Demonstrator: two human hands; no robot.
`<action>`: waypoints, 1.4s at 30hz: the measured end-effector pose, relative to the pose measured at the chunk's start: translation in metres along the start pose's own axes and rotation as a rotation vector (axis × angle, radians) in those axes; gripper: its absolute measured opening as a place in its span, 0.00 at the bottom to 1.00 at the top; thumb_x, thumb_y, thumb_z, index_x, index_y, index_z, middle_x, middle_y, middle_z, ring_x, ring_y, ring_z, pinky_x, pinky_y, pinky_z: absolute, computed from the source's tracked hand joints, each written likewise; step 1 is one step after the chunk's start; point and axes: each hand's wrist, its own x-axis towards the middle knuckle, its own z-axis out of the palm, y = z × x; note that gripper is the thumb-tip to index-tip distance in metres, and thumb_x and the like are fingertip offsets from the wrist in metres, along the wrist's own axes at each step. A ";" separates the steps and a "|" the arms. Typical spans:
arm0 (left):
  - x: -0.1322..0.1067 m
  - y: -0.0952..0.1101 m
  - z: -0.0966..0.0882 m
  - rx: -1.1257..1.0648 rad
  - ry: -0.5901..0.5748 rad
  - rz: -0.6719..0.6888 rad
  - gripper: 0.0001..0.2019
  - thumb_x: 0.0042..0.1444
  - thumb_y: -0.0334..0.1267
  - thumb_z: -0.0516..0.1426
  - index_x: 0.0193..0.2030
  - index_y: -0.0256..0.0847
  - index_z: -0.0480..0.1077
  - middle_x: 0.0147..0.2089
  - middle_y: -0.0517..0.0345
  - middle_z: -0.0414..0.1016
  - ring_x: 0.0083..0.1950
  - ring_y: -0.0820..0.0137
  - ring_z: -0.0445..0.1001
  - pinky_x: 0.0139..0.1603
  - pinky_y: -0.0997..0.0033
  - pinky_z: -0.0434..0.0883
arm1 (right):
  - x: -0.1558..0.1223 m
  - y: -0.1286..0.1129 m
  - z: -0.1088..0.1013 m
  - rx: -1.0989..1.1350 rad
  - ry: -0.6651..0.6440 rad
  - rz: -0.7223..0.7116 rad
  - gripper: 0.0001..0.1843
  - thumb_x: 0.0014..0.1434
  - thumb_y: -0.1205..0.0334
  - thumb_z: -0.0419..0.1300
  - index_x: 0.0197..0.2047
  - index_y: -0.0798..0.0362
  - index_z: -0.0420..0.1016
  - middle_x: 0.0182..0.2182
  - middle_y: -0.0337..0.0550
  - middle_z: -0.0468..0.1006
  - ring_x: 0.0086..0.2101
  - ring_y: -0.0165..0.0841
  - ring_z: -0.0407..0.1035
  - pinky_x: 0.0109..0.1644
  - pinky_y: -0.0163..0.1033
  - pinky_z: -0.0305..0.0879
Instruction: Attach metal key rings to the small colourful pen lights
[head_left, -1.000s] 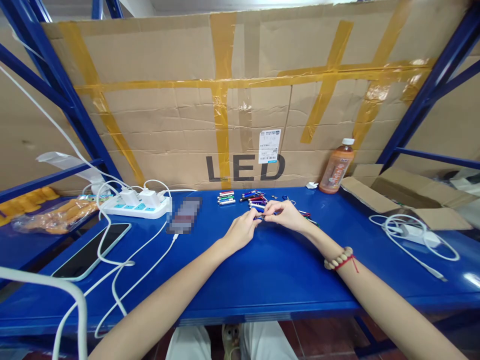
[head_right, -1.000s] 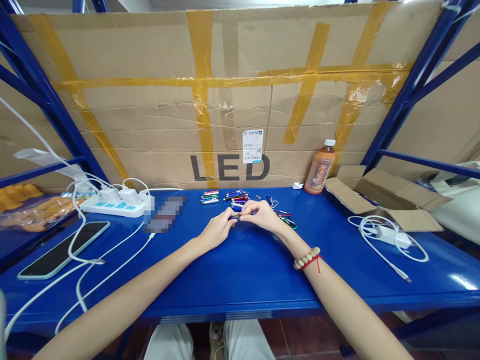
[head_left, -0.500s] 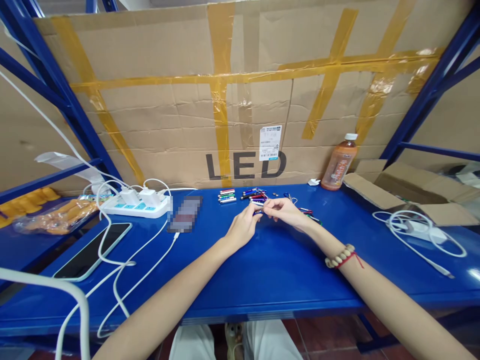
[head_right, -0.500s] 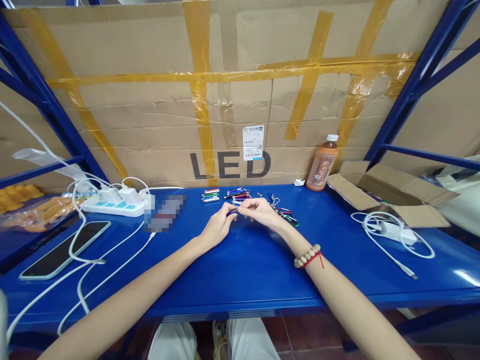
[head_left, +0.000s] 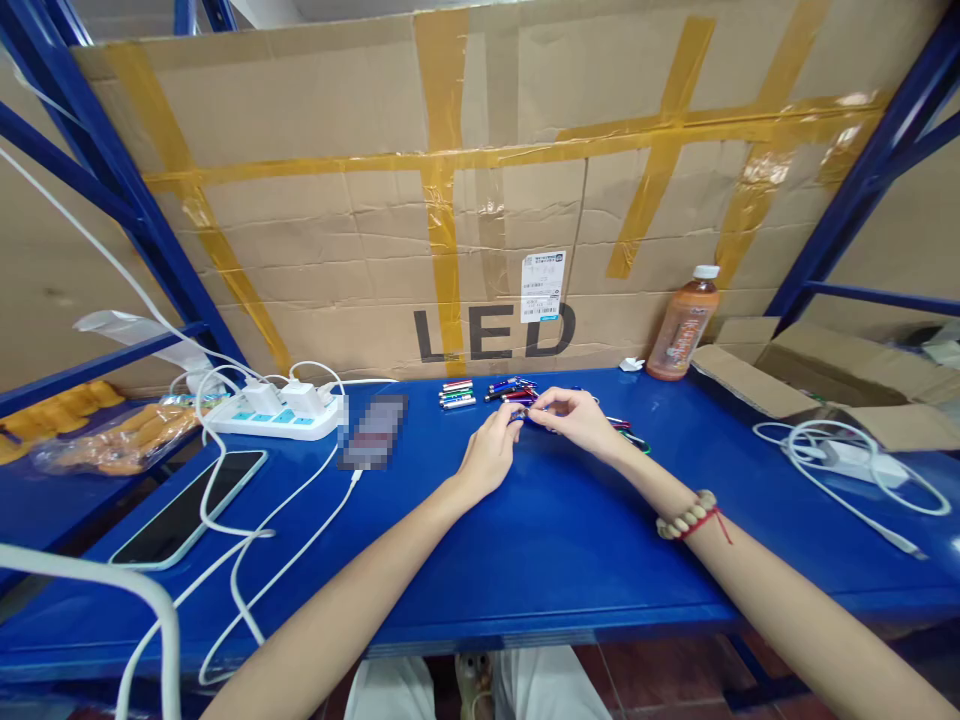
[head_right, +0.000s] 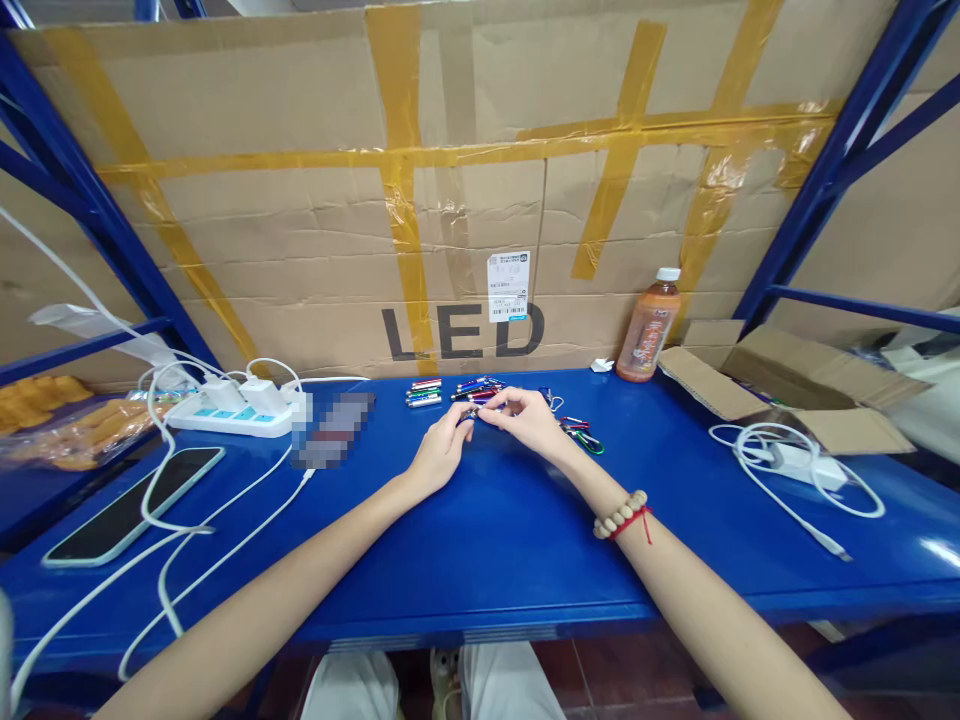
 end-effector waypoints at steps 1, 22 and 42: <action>0.000 -0.001 0.001 0.005 -0.004 -0.001 0.11 0.61 0.38 0.40 0.46 0.42 0.58 0.31 0.60 0.64 0.33 0.74 0.64 0.35 0.76 0.61 | 0.000 0.000 -0.001 -0.019 0.004 -0.047 0.17 0.43 0.54 0.63 0.31 0.59 0.73 0.27 0.42 0.70 0.23 0.23 0.61 0.25 0.30 0.58; -0.004 0.000 -0.005 0.133 -0.164 0.093 0.11 0.61 0.36 0.40 0.35 0.39 0.60 0.30 0.60 0.62 0.33 0.74 0.62 0.35 0.76 0.59 | -0.001 0.006 -0.009 0.008 -0.224 -0.229 0.07 0.44 0.60 0.64 0.23 0.56 0.75 0.28 0.44 0.72 0.29 0.27 0.66 0.33 0.34 0.64; -0.004 -0.002 -0.004 0.141 -0.026 0.062 0.08 0.59 0.34 0.44 0.41 0.41 0.62 0.33 0.59 0.67 0.38 0.72 0.66 0.40 0.74 0.62 | -0.004 0.003 0.003 -0.199 -0.057 -0.248 0.11 0.47 0.57 0.60 0.23 0.57 0.74 0.25 0.44 0.71 0.27 0.28 0.64 0.31 0.34 0.61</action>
